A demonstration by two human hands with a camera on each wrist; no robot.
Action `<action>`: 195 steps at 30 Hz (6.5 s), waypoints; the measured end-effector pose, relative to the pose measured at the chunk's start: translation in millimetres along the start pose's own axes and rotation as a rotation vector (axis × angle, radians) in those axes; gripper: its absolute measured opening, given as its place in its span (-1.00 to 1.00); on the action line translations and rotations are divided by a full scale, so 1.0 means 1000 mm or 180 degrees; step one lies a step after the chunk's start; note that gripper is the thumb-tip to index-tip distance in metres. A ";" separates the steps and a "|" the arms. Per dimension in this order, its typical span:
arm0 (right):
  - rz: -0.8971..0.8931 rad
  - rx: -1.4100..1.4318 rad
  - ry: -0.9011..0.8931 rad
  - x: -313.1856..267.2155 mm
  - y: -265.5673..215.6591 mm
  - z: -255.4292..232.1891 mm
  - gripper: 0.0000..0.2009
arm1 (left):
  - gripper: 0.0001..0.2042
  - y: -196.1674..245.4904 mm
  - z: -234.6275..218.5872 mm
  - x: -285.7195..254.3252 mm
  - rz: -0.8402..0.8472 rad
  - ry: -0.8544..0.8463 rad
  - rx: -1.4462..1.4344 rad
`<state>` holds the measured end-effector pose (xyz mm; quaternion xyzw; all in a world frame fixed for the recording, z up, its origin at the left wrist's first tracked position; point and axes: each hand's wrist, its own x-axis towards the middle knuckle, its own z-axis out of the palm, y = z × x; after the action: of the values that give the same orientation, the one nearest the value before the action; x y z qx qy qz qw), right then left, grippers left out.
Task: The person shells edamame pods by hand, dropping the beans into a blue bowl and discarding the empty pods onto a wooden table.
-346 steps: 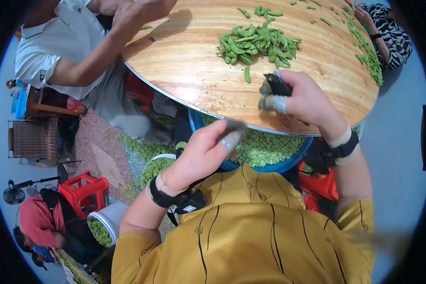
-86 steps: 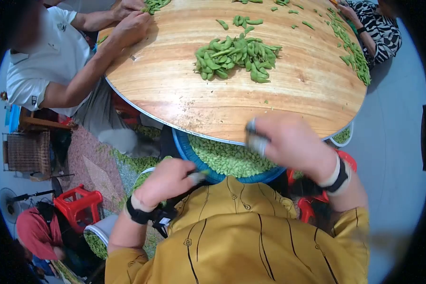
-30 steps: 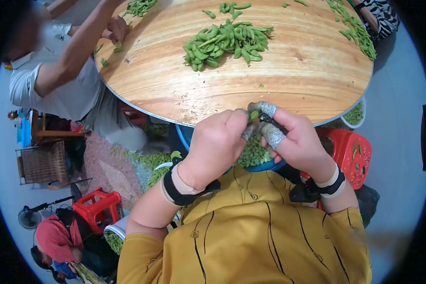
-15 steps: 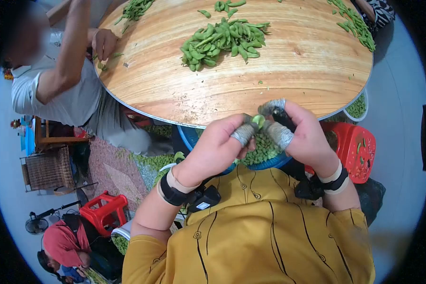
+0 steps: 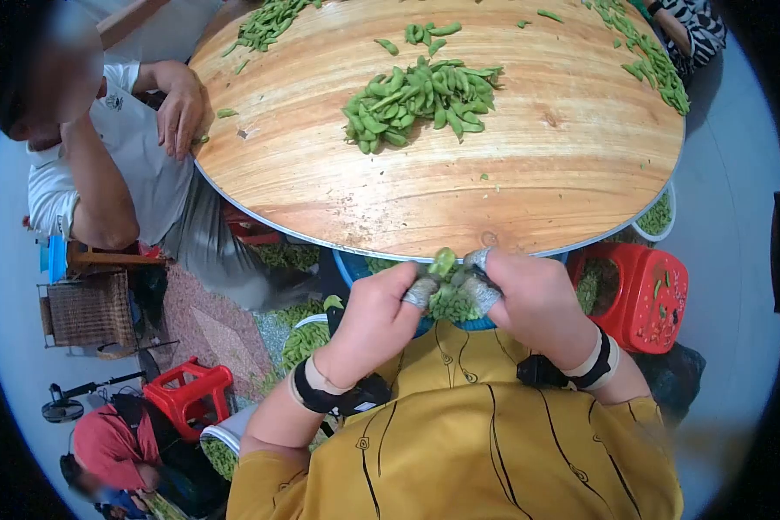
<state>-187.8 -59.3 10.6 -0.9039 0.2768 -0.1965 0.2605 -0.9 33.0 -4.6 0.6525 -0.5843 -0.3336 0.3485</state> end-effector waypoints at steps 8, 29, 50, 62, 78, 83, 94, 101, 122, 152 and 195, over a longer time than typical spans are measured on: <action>0.0203 0.0881 -0.0208 0.001 -0.001 -0.013 -0.81 | -0.94 0.026 -0.002 0.014 0.1165 -0.0564 -0.0119; 0.0057 -0.0415 0.0167 0.104 0.069 -0.053 -0.86 | -0.78 -0.051 -0.059 -0.067 -0.0948 -0.0927 0.2114; 0.1156 0.1886 -0.1079 0.005 0.014 -0.072 -0.76 | -0.61 0.066 0.013 0.002 0.1390 0.0346 0.1382; 0.1364 0.3251 -0.0667 -0.016 0.023 -0.034 -0.87 | -0.81 0.038 0.045 0.002 0.0131 -0.0392 -0.1537; 0.1327 0.2851 -0.0529 -0.040 0.006 -0.027 -0.67 | -0.84 0.042 0.029 0.005 -0.0662 -0.0554 -0.1315; 0.1586 0.3521 -0.0764 -0.033 0.016 -0.019 -0.69 | -0.87 0.034 0.025 0.010 0.1341 0.0185 0.1440; 0.1467 0.4176 -0.0740 -0.023 0.014 0.003 -0.71 | -0.82 0.002 0.016 0.008 -0.1358 -0.1060 -0.3747; 0.0868 0.3220 -0.0544 -0.015 0.017 0.000 -0.78 | -0.76 -0.009 0.017 0.003 -0.1501 -0.1326 -0.4579; -0.0006 0.0105 -0.0391 -0.006 0.017 -0.014 -0.85 | -0.79 -0.004 -0.011 -0.024 -0.1770 -0.0923 -0.2346; 0.1952 0.1279 -0.0628 0.101 0.060 -0.053 -0.83 | -0.78 0.007 -0.031 -0.001 -0.0012 -0.0340 -0.0506; 0.0422 -0.0152 -0.0076 0.094 0.046 -0.042 -0.79 | -0.74 -0.017 -0.037 -0.016 -0.1042 -0.0131 -0.1978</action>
<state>-154.3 -163.5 36.8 -0.8918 0.3374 -0.1614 0.2546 37.4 52.3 1.5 0.5934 -0.3494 -0.5601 0.4606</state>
